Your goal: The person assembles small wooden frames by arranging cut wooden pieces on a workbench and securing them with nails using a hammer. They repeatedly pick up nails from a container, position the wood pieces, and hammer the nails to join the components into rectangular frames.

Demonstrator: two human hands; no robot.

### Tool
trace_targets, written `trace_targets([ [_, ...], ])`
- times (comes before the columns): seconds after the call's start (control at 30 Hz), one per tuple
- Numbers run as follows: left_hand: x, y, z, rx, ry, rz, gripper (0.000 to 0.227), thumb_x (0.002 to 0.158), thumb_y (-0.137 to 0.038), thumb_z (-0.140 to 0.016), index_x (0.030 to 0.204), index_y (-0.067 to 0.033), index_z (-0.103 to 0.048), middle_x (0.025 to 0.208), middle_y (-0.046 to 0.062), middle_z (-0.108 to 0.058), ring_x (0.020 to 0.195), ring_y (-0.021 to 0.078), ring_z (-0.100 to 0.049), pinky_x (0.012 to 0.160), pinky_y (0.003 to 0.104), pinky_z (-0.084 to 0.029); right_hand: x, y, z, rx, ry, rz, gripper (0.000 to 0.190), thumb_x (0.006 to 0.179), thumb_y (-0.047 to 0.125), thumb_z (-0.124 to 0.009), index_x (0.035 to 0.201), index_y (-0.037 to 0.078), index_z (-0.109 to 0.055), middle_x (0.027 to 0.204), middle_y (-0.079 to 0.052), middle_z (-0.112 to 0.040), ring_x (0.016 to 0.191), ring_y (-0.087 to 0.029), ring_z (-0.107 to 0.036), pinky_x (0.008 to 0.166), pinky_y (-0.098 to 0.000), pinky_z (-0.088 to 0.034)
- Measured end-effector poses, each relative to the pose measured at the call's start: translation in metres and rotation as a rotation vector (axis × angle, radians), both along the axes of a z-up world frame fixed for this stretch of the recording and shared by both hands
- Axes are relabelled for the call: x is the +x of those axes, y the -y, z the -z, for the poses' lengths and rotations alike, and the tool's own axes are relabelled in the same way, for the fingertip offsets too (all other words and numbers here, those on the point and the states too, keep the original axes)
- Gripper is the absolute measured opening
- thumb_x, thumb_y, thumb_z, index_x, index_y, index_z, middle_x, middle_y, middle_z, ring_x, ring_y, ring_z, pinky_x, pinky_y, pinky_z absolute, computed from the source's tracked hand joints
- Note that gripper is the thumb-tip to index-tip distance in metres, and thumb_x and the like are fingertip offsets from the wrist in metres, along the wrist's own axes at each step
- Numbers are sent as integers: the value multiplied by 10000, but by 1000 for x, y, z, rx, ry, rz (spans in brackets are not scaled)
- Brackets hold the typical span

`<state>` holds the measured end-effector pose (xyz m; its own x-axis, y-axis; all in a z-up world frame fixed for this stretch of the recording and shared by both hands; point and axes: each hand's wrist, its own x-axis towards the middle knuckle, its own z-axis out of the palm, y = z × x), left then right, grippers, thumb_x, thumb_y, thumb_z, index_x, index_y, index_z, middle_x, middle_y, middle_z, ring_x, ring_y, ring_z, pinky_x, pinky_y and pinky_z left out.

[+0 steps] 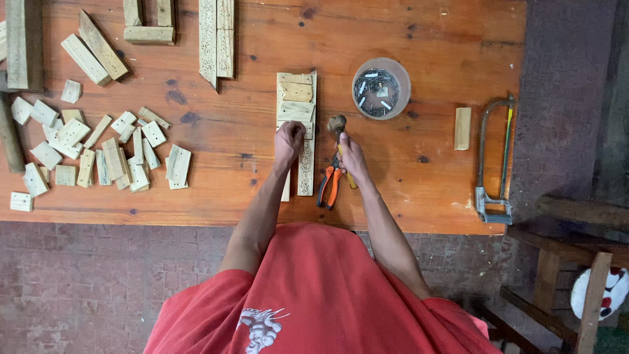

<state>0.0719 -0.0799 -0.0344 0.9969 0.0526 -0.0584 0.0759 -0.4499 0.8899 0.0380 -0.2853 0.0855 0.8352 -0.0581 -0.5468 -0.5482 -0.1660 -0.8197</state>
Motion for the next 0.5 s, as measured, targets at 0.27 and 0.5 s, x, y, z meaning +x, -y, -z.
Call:
trace_targets([
  [0.27, -1, 7, -17, 33, -83, 0, 47, 957, -100, -709, 998, -106, -732, 947, 141, -682, 903, 341, -727, 833, 428, -614, -2, -2, -3, 20, -19, -53, 550, 1092, 522, -369, 968, 33, -588, 590, -37, -442, 365, -98, -430, 280, -241, -391],
  [0.5, 3, 8, 8, 11, 2, -34, 58, 852, -101, -762, 905, -98, -739, 849, 170, -661, 839, 395, -713, 764, 455, -592, 23, -5, 70, -79, 17, -269, 557, 1085, 531, -388, 831, 80, -593, 519, -58, -487, 340, -160, -506, 277, -270, -422],
])
